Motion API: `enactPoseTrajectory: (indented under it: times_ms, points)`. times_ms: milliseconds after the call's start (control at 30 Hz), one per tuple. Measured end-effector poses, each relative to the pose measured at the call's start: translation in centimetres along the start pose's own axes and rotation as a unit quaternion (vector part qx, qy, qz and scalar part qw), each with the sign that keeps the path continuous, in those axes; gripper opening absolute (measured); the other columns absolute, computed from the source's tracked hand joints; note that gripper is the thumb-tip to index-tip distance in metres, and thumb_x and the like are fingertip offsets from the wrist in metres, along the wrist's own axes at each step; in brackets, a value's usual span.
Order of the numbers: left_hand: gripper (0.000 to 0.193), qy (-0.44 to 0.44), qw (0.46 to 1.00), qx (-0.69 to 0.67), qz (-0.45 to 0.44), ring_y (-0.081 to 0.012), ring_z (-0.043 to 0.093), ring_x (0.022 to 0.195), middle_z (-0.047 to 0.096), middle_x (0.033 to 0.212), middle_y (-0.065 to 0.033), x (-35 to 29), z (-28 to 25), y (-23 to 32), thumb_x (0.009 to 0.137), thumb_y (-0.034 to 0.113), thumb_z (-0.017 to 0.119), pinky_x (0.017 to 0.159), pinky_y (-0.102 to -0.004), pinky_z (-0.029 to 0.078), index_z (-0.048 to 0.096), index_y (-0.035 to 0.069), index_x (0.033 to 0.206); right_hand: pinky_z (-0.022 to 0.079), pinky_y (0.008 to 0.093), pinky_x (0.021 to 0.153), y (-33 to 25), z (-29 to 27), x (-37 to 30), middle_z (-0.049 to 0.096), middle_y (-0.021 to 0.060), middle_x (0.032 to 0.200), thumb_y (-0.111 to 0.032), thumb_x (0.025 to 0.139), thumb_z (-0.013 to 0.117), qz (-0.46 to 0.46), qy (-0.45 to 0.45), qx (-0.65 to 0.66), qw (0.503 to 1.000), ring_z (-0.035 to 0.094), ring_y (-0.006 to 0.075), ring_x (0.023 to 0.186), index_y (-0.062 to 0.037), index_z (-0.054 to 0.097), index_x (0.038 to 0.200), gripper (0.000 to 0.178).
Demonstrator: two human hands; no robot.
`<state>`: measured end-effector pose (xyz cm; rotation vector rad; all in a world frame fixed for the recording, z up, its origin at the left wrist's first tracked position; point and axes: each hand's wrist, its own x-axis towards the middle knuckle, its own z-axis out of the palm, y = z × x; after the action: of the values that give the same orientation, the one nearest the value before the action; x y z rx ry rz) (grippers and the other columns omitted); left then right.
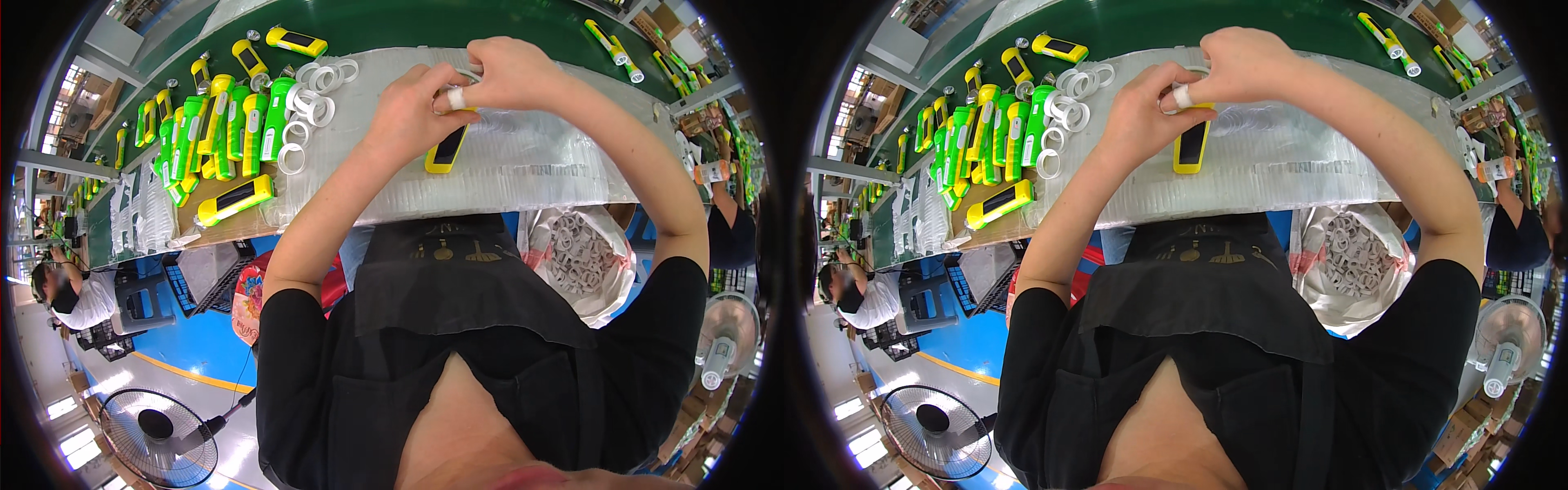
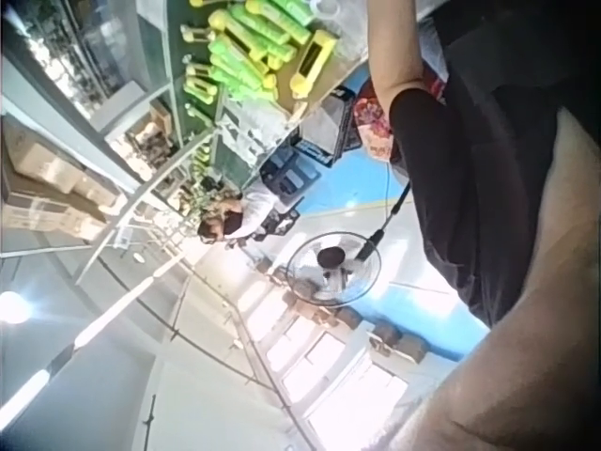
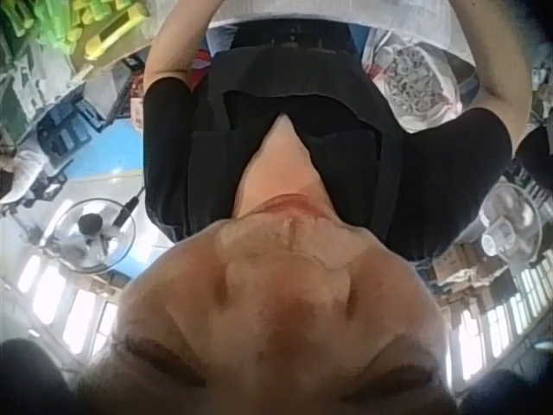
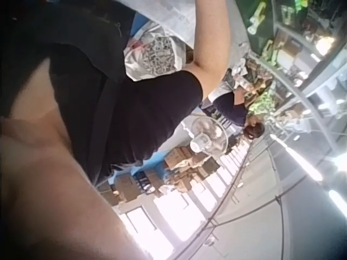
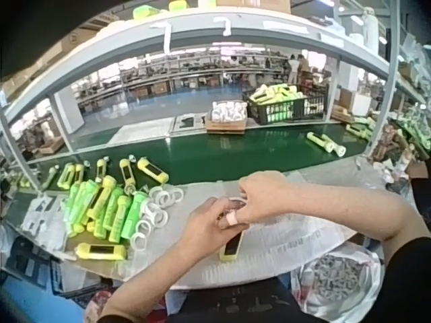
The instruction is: Assembling components of handheld flashlights on a production line.
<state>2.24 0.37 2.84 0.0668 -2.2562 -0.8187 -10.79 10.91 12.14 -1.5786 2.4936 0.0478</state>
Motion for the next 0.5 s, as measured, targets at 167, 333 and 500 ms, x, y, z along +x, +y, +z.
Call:
enactPoseTrajectory:
  times_ms: [167,333,500]
  points:
    - [0.039,-0.011,1.000,-0.017,-0.008,-0.0203,0.062,0.074,0.065,0.086,-0.0047,0.2,-0.4,0.3,0.065,0.018,0.088,0.067,-0.0321,0.052,0.063,0.009,0.095,0.047,0.0345,0.069,3.4,0.9,1.3,0.061,0.0116,0.091,-0.055,0.078,0.071,-0.275,-0.008,0.146,0.950,0.059,0.0242,0.080,-0.0004,0.059,0.105,0.062]
    - [0.039,-0.033,0.999,-0.021,-0.028,-0.0199,0.063,0.079,0.066,0.090,-0.0036,0.2,-0.7,0.4,0.065,0.017,0.088,0.073,-0.0335,0.051,0.063,0.009,0.094,0.046,0.0336,0.064,0.7,-0.4,1.1,0.059,0.0094,0.082,-0.044,0.078,0.074,-0.001,-0.052,-0.053,0.997,0.058,0.0219,0.073,-0.0003,0.062,0.093,0.048]
    - [0.039,-0.029,0.999,-0.030,-0.027,-0.0205,0.062,0.079,0.066,0.089,-0.0043,0.0,-0.6,0.5,0.066,0.017,0.087,0.072,-0.0320,0.051,0.063,0.009,0.095,0.045,0.0333,0.060,0.7,0.0,0.7,0.057,0.0086,0.076,-0.055,0.073,0.074,-0.165,0.024,0.083,0.983,0.057,0.0205,0.069,-0.0011,0.062,0.085,0.056]
